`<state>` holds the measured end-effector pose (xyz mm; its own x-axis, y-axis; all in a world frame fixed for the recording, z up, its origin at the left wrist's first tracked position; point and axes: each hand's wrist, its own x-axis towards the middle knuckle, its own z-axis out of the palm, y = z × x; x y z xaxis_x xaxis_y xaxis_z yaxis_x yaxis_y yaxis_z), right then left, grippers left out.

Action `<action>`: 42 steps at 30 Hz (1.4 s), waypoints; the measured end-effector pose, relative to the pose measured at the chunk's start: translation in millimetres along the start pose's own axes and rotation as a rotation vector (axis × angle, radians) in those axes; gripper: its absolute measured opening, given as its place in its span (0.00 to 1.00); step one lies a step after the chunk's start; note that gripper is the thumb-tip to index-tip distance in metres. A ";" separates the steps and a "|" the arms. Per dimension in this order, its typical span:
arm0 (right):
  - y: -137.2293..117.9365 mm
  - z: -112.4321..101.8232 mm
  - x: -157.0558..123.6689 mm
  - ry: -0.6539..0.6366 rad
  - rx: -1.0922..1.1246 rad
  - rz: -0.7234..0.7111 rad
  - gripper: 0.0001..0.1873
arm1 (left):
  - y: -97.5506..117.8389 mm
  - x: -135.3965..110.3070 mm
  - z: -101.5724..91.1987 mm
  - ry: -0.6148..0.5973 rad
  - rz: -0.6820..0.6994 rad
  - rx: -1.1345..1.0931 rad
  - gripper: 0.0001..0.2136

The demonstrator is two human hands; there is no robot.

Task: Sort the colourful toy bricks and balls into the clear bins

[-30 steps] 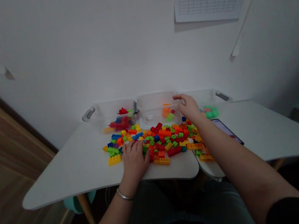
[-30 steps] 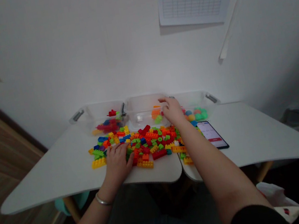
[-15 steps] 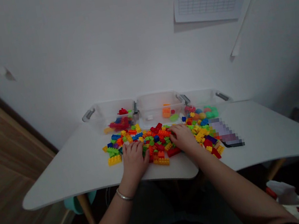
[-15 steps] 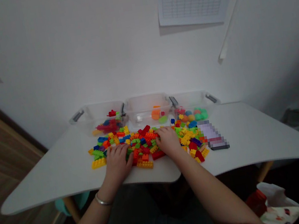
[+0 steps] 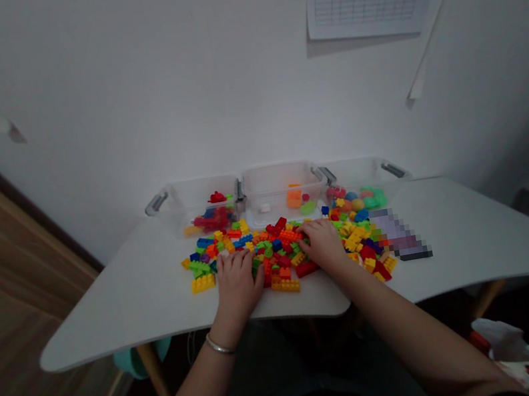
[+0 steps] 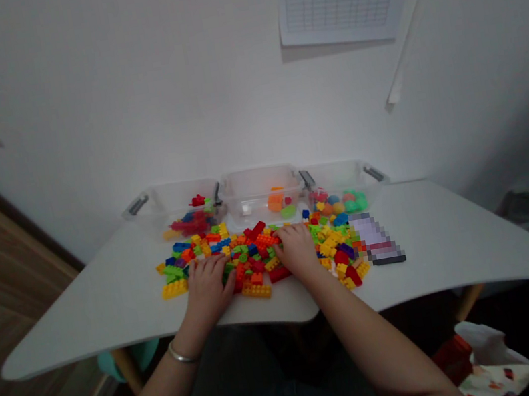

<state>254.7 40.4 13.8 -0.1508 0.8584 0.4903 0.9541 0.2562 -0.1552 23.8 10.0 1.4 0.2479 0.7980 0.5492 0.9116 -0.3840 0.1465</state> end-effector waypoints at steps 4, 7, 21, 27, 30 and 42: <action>-4.7 -3.0 0.9 0.015 -0.048 -0.021 0.09 | 0.0 0.3 0.3 -0.006 -0.003 0.006 0.16; -5.8 -3.4 1.1 0.010 0.008 -0.008 0.10 | 0.0 0.4 0.1 -0.004 0.000 0.004 0.16; 5.9 -31.0 32.2 0.374 0.652 0.212 0.15 | -1.9 -0.8 1.9 -0.006 0.005 0.011 0.16; 31.5 -49.2 77.3 0.434 0.503 0.115 0.14 | -0.5 -1.6 -0.1 -0.014 -0.028 0.002 0.19; 36.8 -44.9 94.0 0.380 0.368 0.130 0.15 | 0.2 -1.9 -0.3 -0.014 -0.043 -0.003 0.21; 18.5 -48.4 118.4 -0.140 -0.229 0.211 0.28 | -2.0 -2.5 4.3 0.013 -0.026 0.005 0.20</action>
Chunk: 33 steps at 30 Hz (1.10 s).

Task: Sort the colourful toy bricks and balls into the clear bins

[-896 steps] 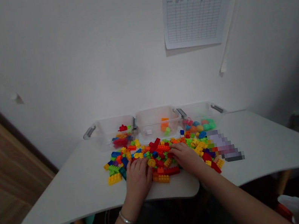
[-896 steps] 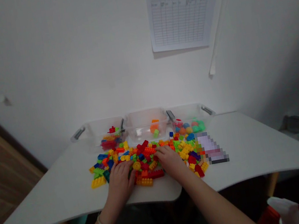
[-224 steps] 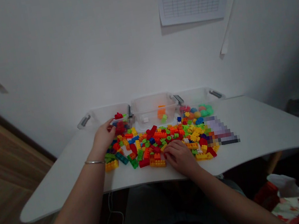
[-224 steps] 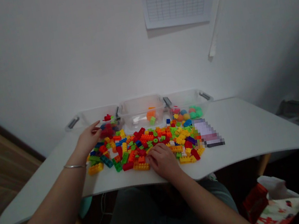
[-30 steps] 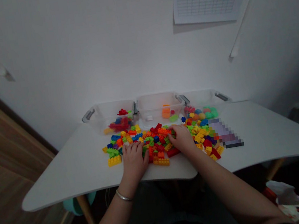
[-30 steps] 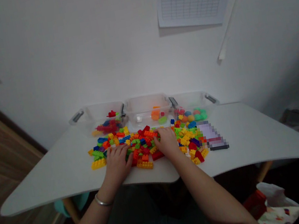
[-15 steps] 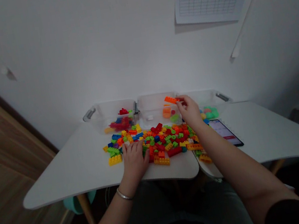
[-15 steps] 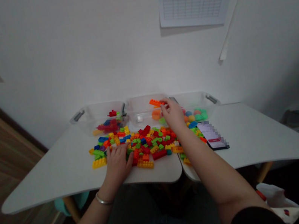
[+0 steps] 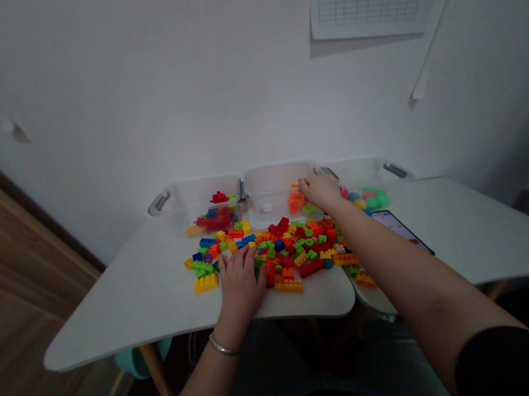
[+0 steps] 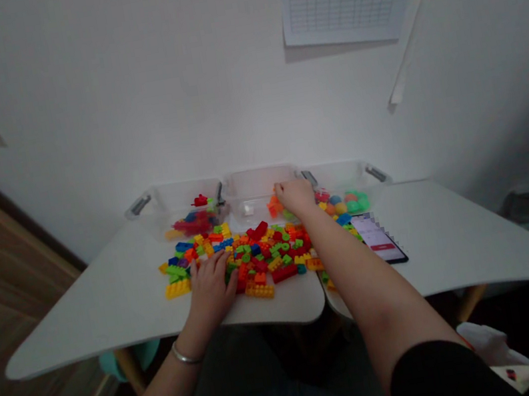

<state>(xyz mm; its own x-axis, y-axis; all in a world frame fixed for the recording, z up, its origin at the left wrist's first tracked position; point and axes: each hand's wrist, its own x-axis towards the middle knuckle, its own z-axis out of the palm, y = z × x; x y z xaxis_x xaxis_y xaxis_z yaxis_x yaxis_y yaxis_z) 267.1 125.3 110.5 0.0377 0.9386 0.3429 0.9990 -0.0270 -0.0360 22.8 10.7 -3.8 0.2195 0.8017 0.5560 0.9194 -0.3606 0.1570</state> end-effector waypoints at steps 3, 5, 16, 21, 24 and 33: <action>0.3 2.1 -2.9 0.023 -0.020 -0.007 0.29 | -0.1 0.0 0.0 0.002 0.004 -0.004 0.19; 1.2 4.3 -4.3 0.045 -0.016 -0.024 0.29 | -0.1 0.2 -0.1 -0.002 0.004 -0.007 0.19; 12.3 13.6 -7.7 0.185 0.207 -0.185 0.21 | 0.5 1.1 -1.7 -0.003 0.020 -0.018 0.14; 7.9 25.0 -34.0 0.454 0.464 -0.405 0.16 | 0.7 1.2 -2.2 -0.008 0.018 -0.017 0.14; -4.5 38.9 -56.2 0.439 0.540 -0.432 0.14 | 0.7 0.8 -1.8 -0.018 0.013 -0.014 0.15; -34.5 67.9 -83.4 0.148 0.349 -0.348 0.20 | -0.1 0.6 -1.3 -0.013 0.031 0.008 0.15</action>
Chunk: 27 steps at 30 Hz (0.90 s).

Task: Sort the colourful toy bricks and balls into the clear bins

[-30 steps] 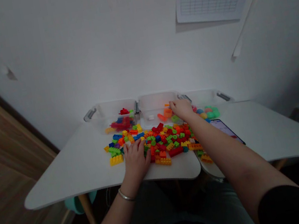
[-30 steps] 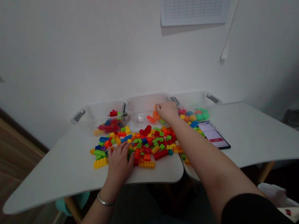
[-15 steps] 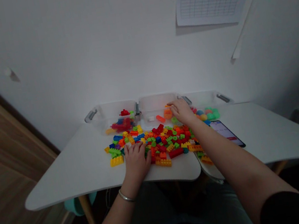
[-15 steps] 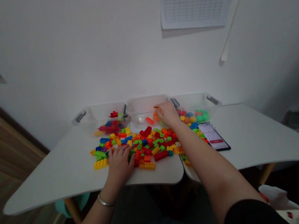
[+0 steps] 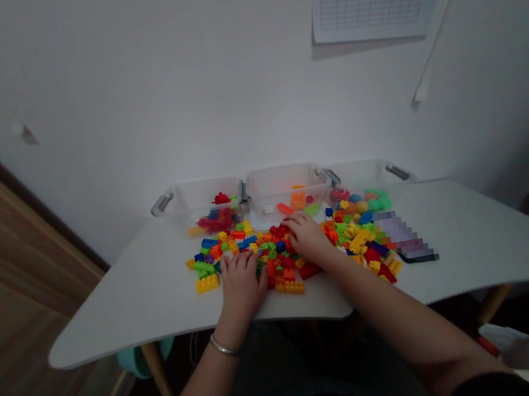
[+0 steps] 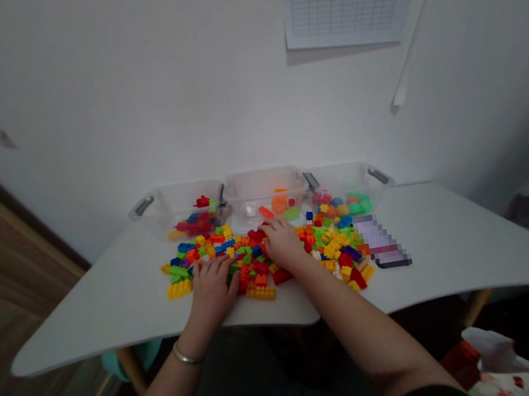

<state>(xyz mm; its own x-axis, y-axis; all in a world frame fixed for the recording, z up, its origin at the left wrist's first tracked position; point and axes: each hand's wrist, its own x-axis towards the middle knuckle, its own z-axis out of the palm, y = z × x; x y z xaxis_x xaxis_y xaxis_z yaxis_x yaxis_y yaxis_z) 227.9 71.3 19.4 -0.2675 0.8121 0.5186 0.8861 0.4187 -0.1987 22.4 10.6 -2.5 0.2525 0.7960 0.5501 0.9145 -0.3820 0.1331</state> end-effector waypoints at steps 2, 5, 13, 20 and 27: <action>-3.5 0.3 2.1 -0.033 -0.049 0.005 0.21 | -0.1 0.4 0.1 0.002 0.003 -0.001 0.15; -5.9 1.6 6.7 -0.062 -0.103 -0.010 0.22 | 0.0 0.7 -0.1 0.002 0.002 -0.006 0.14; -0.8 6.5 14.0 -0.126 -0.160 -0.052 0.18 | 1.0 0.5 -1.4 -0.002 -0.005 -0.017 0.15; 1.5 -1.6 4.5 -0.005 -0.061 -0.065 0.13 | 2.0 1.0 -2.0 -0.006 -0.014 -0.022 0.15; 4.5 -11.4 -0.6 0.301 0.253 0.011 0.15 | 2.5 1.0 -2.7 -0.003 -0.007 -0.021 0.14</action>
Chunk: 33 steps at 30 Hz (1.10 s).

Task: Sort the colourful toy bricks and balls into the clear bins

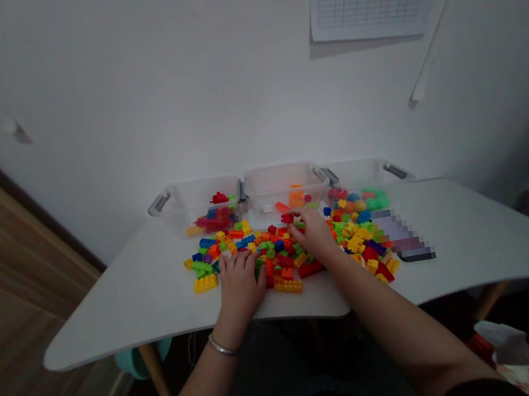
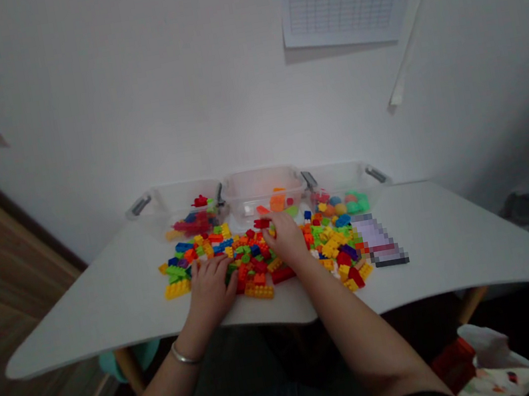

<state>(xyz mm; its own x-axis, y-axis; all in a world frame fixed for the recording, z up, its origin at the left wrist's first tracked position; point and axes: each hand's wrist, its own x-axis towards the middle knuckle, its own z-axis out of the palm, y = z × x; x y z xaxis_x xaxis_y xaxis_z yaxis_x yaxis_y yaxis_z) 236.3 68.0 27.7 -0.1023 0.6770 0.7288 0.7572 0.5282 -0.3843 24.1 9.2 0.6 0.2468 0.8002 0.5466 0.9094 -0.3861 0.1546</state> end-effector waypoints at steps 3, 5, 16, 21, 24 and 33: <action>0.6 -9.3 9.8 0.153 0.064 0.111 0.24 | -0.2 0.0 0.3 0.002 -0.006 0.002 0.14; 2.2 -18.2 20.3 0.245 0.060 0.173 0.31 | -0.5 0.1 0.3 0.000 -0.003 0.000 0.14; 28.6 -30.6 74.8 0.236 0.053 0.224 0.21 | -0.7 -0.1 1.4 0.011 -0.003 -0.008 0.14; 34.0 -19.6 77.9 0.106 -0.123 0.179 0.20 | -1.3 0.0 2.2 -0.001 -0.002 -0.003 0.14; 33.0 -19.1 80.5 -0.012 -0.215 0.166 0.19 | -1.2 0.4 2.0 -0.005 -0.005 -0.005 0.14; 17.4 -26.1 82.0 -0.266 -0.627 0.131 0.25 | -1.0 0.6 1.6 -0.001 0.000 -0.001 0.14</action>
<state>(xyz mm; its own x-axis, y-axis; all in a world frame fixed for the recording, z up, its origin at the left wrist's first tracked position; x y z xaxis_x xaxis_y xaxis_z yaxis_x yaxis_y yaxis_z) 258.0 119.4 95.5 -0.0790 0.8596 0.5047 0.9957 0.0923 -0.0013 23.9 10.8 -0.5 0.2470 0.8006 0.5460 0.9089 -0.3867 0.1558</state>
